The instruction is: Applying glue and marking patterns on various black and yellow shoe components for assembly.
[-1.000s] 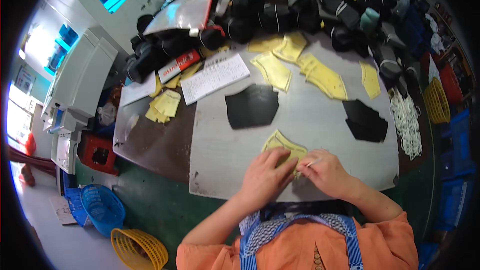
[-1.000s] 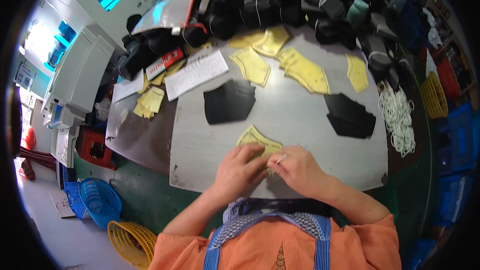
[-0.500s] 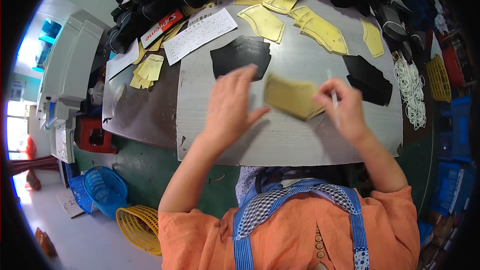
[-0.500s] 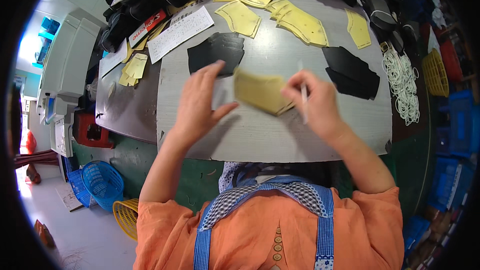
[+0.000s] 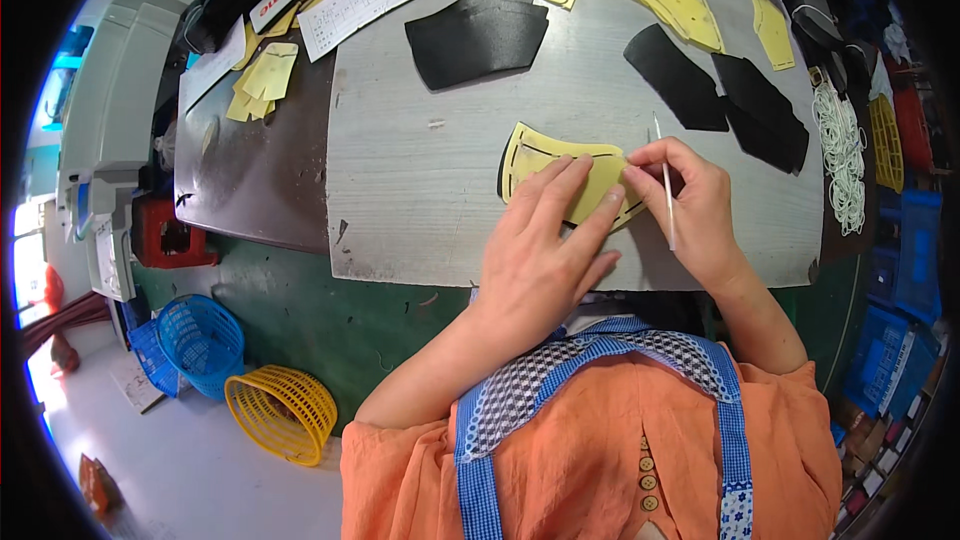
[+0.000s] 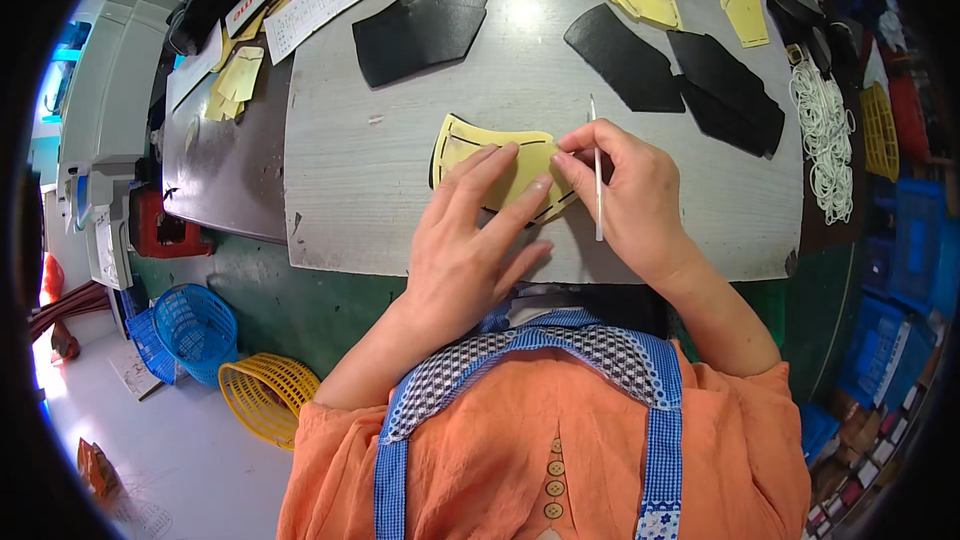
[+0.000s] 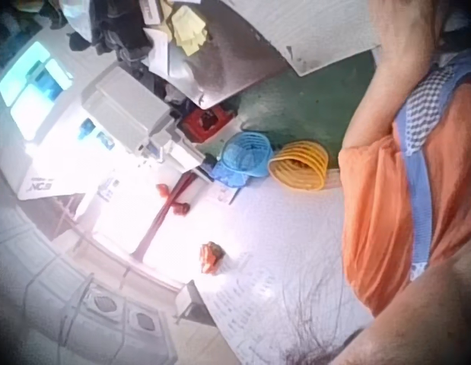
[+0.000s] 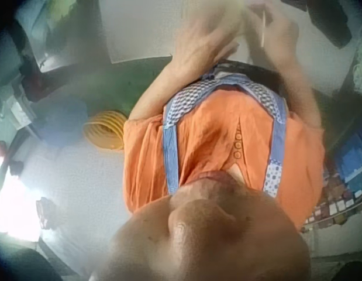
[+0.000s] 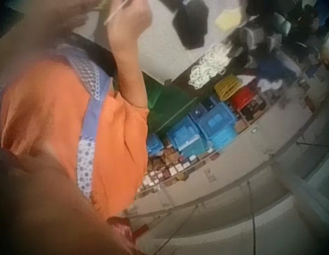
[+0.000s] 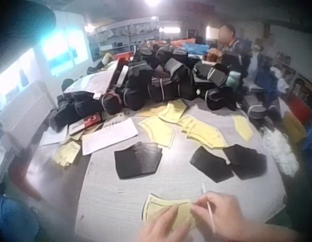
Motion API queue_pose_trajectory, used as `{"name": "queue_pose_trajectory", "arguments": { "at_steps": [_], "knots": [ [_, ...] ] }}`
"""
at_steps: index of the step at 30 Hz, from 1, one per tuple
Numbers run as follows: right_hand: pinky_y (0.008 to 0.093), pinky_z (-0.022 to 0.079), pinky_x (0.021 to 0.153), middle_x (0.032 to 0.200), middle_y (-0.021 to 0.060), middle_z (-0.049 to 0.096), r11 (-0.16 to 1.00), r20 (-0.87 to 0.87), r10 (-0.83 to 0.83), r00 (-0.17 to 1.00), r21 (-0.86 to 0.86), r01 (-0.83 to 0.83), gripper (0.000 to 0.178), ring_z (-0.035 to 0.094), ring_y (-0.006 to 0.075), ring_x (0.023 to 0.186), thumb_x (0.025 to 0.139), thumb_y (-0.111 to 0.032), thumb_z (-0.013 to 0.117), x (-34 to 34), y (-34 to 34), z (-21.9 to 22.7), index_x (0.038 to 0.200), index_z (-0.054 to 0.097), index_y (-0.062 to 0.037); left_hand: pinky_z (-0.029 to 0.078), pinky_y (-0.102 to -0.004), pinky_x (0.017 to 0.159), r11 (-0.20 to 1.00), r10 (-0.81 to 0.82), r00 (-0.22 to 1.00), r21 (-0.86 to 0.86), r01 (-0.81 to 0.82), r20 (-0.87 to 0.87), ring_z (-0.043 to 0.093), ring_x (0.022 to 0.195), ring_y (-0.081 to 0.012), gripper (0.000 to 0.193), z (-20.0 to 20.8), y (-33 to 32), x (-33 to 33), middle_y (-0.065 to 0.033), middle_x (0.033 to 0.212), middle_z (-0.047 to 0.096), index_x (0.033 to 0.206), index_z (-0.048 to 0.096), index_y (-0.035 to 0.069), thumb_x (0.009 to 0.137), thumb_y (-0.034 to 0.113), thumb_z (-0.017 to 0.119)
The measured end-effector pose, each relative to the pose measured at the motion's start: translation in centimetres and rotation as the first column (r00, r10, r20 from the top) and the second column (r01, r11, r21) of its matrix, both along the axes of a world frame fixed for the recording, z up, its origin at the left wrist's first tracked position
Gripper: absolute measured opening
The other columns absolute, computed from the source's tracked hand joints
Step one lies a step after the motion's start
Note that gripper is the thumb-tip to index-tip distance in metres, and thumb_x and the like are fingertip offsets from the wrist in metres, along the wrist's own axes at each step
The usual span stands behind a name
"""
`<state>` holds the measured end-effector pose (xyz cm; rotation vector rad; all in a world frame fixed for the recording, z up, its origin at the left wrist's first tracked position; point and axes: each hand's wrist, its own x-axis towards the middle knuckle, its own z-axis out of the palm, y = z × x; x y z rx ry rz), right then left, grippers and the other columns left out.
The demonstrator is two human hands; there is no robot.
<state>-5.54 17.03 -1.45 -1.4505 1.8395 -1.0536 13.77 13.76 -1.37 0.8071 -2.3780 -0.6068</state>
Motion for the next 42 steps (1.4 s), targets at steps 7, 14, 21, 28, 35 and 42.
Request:
{"name": "queue_pose_trajectory", "arguments": {
  "at_steps": [7,14,21,28,35,42],
  "knots": [
    [0.0265,0.051,0.068,0.088,0.0092,0.065,0.981,-0.345,0.130,0.930,-0.089,-0.170,0.021,0.062,0.0157,0.070,0.092,-0.017,0.068,-1.1,-1.0,1.8,0.105,0.062,-0.0021,0.041,-0.0501,0.106,1.000,0.010,0.997,-0.001,-0.010,0.073,0.050,0.128,-0.0370,0.043,-0.7,0.4,0.0,-0.0173,0.136,0.052,0.122,0.066,0.013,0.080,0.014,0.072],
    [0.0290,0.051,0.066,0.085,0.0068,0.067,0.907,-0.058,0.379,0.924,-0.178,-0.383,0.022,0.063,0.0173,0.072,0.098,-0.024,0.058,0.9,-5.6,2.6,0.097,0.067,-0.0037,0.038,-0.0512,0.109,0.999,0.023,0.997,0.036,-0.025,0.076,0.049,0.129,-0.0356,0.038,-1.0,0.5,0.0,-0.0176,0.134,0.053,0.117,0.067,0.010,0.079,0.012,0.068],
    [0.0426,0.051,0.072,0.078,0.0113,0.064,0.870,-0.532,0.229,0.815,-0.264,-0.417,0.022,0.064,0.0307,0.078,0.095,-0.026,0.059,2.7,-9.8,0.2,0.086,0.065,-0.0062,0.039,-0.0496,0.109,0.999,0.035,0.999,-0.023,-0.035,0.026,0.054,0.122,-0.0347,0.033,-1.0,0.3,-0.5,-0.0172,0.126,0.055,0.108,0.068,0.008,0.076,0.011,0.065],
    [0.0412,0.049,0.070,0.080,0.0150,0.063,0.914,-0.366,0.337,0.867,-0.093,-0.394,0.021,0.062,0.0337,0.078,0.095,-0.021,0.059,-0.3,-4.8,1.9,0.088,0.064,-0.0016,0.050,-0.0398,0.089,0.997,0.060,0.996,-0.053,-0.057,0.060,0.058,0.109,-0.0281,0.033,-0.9,-0.4,-0.4,-0.0123,0.116,0.057,0.107,0.069,0.009,0.075,0.015,0.069],
    [0.0403,0.048,0.067,0.080,0.0142,0.063,0.825,-0.318,0.487,0.813,-0.138,-0.548,0.019,0.062,0.0323,0.076,0.096,-0.017,0.057,-1.0,0.3,2.4,0.088,0.064,-0.0016,0.047,-0.0407,0.093,0.994,0.028,0.988,-0.111,-0.011,0.149,0.054,0.116,-0.0277,0.036,0.5,-1.8,-0.1,-0.0085,0.118,0.057,0.105,0.066,0.013,0.071,0.021,0.076],
    [0.0337,0.050,0.067,0.082,0.0126,0.065,0.980,-0.060,0.149,0.987,-0.121,-0.156,0.014,0.064,0.0275,0.073,0.090,-0.014,0.068,-0.4,-0.6,1.2,0.088,0.063,-0.0019,0.041,-0.0441,0.101,0.985,-0.136,0.975,0.132,0.114,0.173,0.052,0.113,-0.0341,0.071,1.8,-5.8,-0.9,-0.0136,0.114,0.055,0.124,0.055,0.008,0.063,0.022,0.086]
  ]
}}
